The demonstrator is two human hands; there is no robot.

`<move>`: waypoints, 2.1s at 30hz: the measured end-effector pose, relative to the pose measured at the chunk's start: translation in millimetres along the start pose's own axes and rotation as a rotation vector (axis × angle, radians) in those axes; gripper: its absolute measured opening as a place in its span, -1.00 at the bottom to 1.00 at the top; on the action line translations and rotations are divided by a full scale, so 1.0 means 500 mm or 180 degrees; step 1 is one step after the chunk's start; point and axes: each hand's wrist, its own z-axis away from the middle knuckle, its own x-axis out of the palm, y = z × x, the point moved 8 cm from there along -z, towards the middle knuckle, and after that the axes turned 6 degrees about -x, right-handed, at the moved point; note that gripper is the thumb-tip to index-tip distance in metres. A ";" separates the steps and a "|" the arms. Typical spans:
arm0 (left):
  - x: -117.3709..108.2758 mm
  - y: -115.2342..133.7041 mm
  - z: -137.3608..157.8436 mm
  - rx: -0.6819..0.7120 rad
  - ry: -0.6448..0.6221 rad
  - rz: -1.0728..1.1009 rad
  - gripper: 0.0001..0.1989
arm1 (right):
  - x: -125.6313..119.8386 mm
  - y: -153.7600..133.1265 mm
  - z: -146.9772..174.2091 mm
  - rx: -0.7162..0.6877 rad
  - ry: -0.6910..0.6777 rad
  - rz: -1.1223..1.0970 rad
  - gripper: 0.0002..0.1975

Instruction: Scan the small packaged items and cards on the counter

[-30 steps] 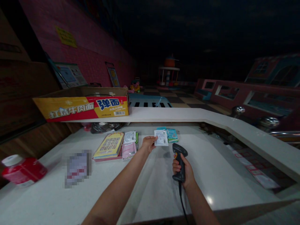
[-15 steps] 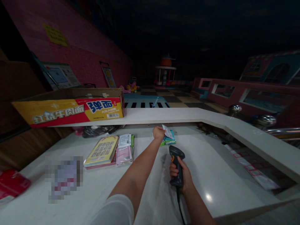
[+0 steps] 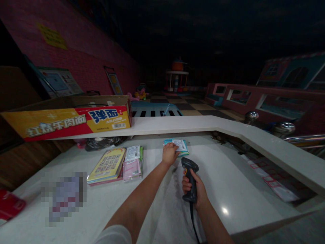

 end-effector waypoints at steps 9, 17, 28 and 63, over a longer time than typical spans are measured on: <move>0.001 0.019 -0.004 -0.0114 -0.0142 -0.0181 -0.69 | -0.003 -0.002 0.002 0.0003 0.0074 -0.0036 -0.64; -0.117 -0.029 0.102 -0.0016 0.0380 -0.0026 -0.74 | -0.008 -0.001 0.013 -0.0017 0.0081 -0.0080 -0.70; -0.297 -0.251 0.211 -0.1400 0.0246 -0.1274 -0.70 | -0.020 0.003 0.019 0.0012 0.0049 -0.0002 -0.74; -0.275 -0.262 0.117 -0.1979 0.0562 -0.0502 -0.77 | 0.004 -0.005 0.026 -0.0158 0.0081 0.0319 -0.70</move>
